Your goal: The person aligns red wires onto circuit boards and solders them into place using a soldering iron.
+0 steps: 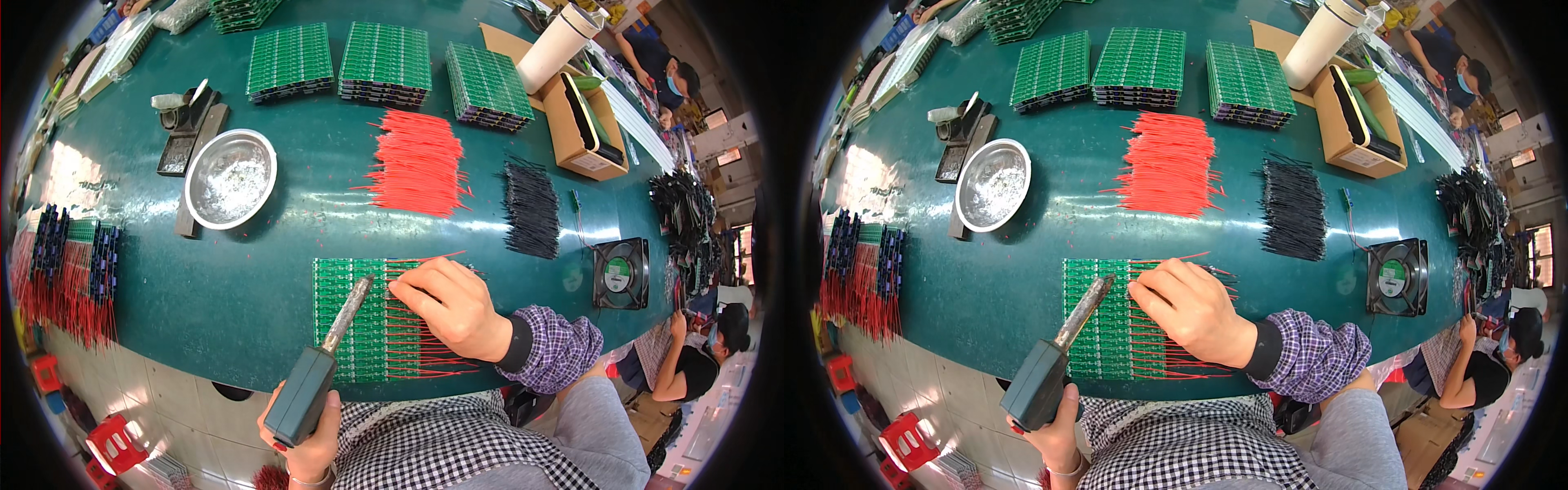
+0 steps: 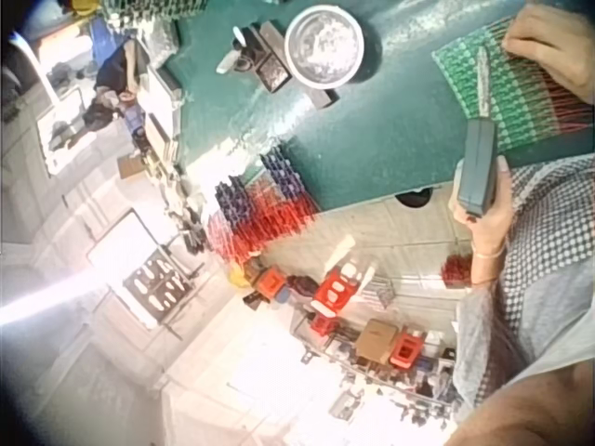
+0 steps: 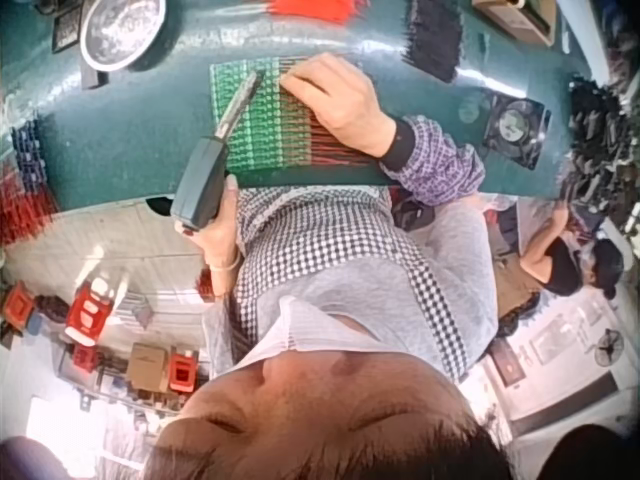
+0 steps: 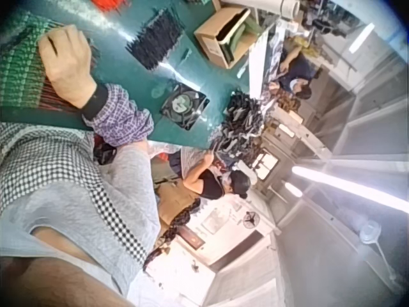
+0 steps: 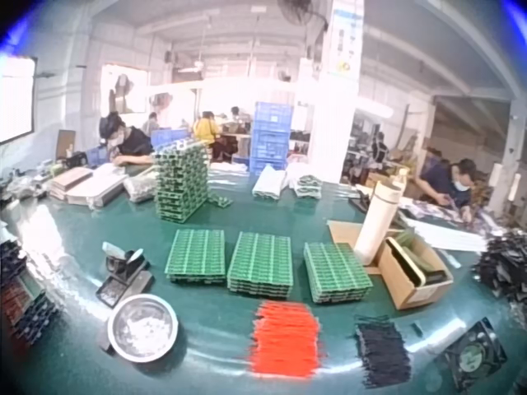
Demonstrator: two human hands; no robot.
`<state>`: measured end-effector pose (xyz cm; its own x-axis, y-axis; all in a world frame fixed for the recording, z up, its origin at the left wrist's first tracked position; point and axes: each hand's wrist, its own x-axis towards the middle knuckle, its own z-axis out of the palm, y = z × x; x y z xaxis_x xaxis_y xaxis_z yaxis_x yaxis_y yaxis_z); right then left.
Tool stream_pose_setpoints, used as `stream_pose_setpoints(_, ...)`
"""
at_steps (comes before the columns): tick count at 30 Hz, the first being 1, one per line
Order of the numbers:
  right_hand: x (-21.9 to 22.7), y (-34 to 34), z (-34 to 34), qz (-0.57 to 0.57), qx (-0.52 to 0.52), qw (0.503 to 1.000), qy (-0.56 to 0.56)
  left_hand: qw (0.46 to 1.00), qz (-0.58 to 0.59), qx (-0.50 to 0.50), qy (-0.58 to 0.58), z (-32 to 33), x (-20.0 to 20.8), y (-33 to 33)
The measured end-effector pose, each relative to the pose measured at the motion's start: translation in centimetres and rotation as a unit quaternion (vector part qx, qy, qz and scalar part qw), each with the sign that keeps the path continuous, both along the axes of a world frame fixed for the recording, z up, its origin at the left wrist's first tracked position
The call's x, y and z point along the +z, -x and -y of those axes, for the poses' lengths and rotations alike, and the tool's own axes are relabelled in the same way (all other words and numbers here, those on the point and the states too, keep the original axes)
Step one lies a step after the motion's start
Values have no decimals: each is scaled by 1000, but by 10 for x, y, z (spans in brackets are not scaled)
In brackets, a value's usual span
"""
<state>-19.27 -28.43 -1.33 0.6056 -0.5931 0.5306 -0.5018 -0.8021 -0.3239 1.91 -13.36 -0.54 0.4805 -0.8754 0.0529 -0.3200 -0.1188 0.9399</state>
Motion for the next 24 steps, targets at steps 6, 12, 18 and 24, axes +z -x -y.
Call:
stream_pose_setpoints(6,-4,1,-1,-24,9,1000,-19,1000,-1,-9,-4,-1,1,-2)
stream_pose_setpoints(12,-5,1,-2,-25,5,999,-29,999,-5,-33,-11,-1,-2,-3)
stream_pose_setpoints(18,-5,1,-2,-34,2,999,-25,999,10,-47,-24,1,1,-3)
stream_pose_setpoints(24,-6,1,-1,-36,3,999,-25,998,19,-60,-29,1,3,-2)
